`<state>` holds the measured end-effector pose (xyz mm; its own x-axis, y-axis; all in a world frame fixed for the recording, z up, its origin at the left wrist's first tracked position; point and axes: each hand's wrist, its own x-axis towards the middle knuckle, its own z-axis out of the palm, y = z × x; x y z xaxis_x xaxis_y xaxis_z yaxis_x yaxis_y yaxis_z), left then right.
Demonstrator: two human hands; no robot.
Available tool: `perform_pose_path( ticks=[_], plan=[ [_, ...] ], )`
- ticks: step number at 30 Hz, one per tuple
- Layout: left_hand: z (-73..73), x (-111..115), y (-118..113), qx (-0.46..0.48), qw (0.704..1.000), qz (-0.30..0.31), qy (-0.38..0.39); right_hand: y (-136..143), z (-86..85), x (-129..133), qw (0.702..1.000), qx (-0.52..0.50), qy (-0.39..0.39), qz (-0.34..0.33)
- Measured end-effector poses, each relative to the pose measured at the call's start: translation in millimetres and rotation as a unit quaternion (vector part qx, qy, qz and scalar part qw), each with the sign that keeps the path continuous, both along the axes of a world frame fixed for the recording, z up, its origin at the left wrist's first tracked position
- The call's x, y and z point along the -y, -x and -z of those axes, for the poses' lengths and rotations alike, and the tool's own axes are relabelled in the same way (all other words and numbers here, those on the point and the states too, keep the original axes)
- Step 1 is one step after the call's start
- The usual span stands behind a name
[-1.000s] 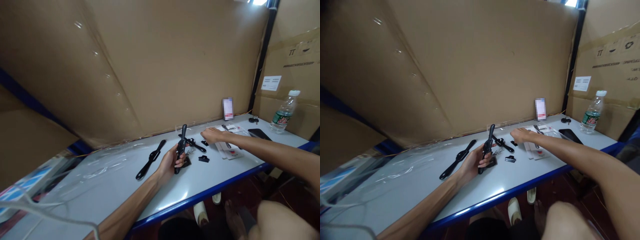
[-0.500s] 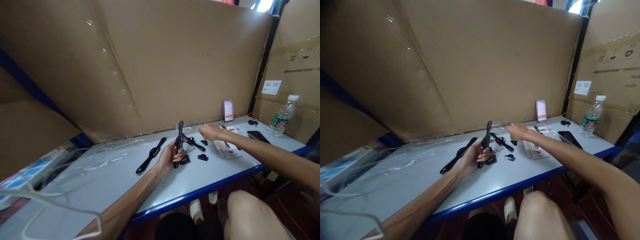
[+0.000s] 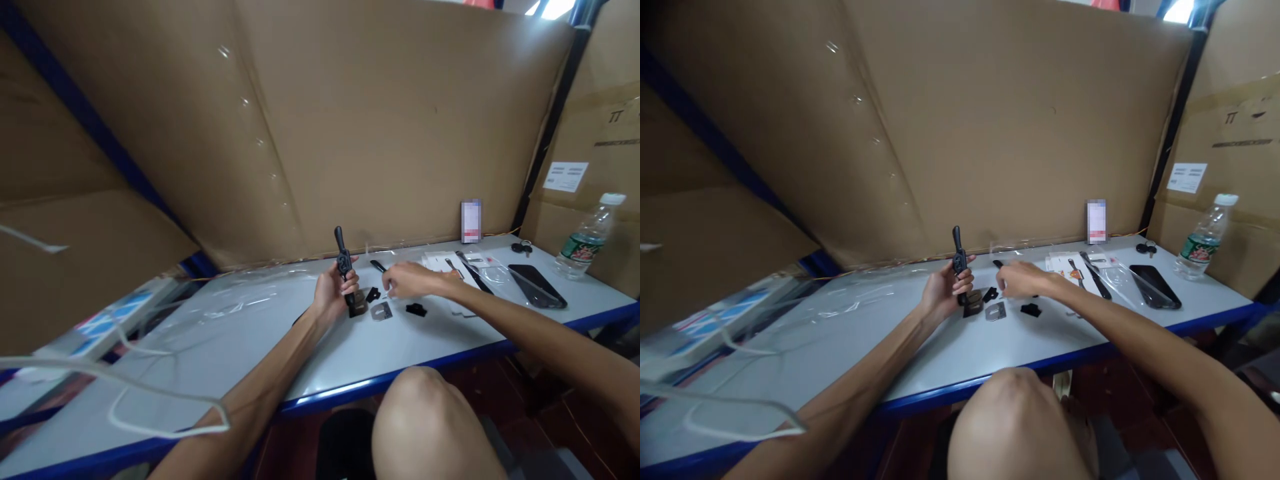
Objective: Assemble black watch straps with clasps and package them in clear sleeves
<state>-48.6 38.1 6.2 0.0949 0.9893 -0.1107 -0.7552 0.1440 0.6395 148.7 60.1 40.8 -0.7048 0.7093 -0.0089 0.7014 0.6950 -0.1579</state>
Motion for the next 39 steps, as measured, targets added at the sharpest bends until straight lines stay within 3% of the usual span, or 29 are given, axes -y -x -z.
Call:
perform_pose_path(
  ticks=[3,5,13,16,19,21,23,27,32,39],
  plan=[
    [1.9,-2.2,1.1,-0.006,1.0,0.005,0.011,15.6,10.2,17.2,0.996,0.003,0.026,-0.09],
    [4.2,-3.3,1.1,-0.014,1.0,0.01,0.015,24.2,11.6,22.4,0.993,0.024,0.042,-0.108],
    [12.9,-6.4,0.1,-0.093,0.995,0.018,-0.014,39.8,2.6,10.8,0.991,0.107,0.073,-0.042],
    [13.8,-6.7,-1.6,-0.114,0.993,0.02,-0.024,32.0,3.4,7.9,0.994,0.066,0.075,-0.049],
    [14.1,-6.9,-3.8,-0.12,0.992,0.025,-0.023,20.9,4.1,-1.0,0.99,-0.043,0.137,-0.014],
    [14.7,-7.0,-5.1,-0.125,0.992,0.026,-0.024,17.4,5.8,-11.4,0.961,-0.157,0.219,0.055],
    [15.9,-7.0,-5.9,-0.135,0.99,0.021,-0.026,18.8,10.1,-23.0,0.91,-0.268,0.292,0.123],
    [19.7,-7.9,-5.2,-0.148,0.989,0.012,-0.025,28.5,24.9,-39.4,0.836,-0.412,0.331,0.147],
    [24.2,-9.8,-5.4,-0.153,0.988,0.024,0.005,27.9,38.2,-42.7,0.792,-0.495,0.332,0.131],
    [21.0,-5.3,-13.8,-0.161,0.986,0.049,0.021,17.8,42.1,-41.2,0.767,-0.516,0.366,0.109]
  ],
)
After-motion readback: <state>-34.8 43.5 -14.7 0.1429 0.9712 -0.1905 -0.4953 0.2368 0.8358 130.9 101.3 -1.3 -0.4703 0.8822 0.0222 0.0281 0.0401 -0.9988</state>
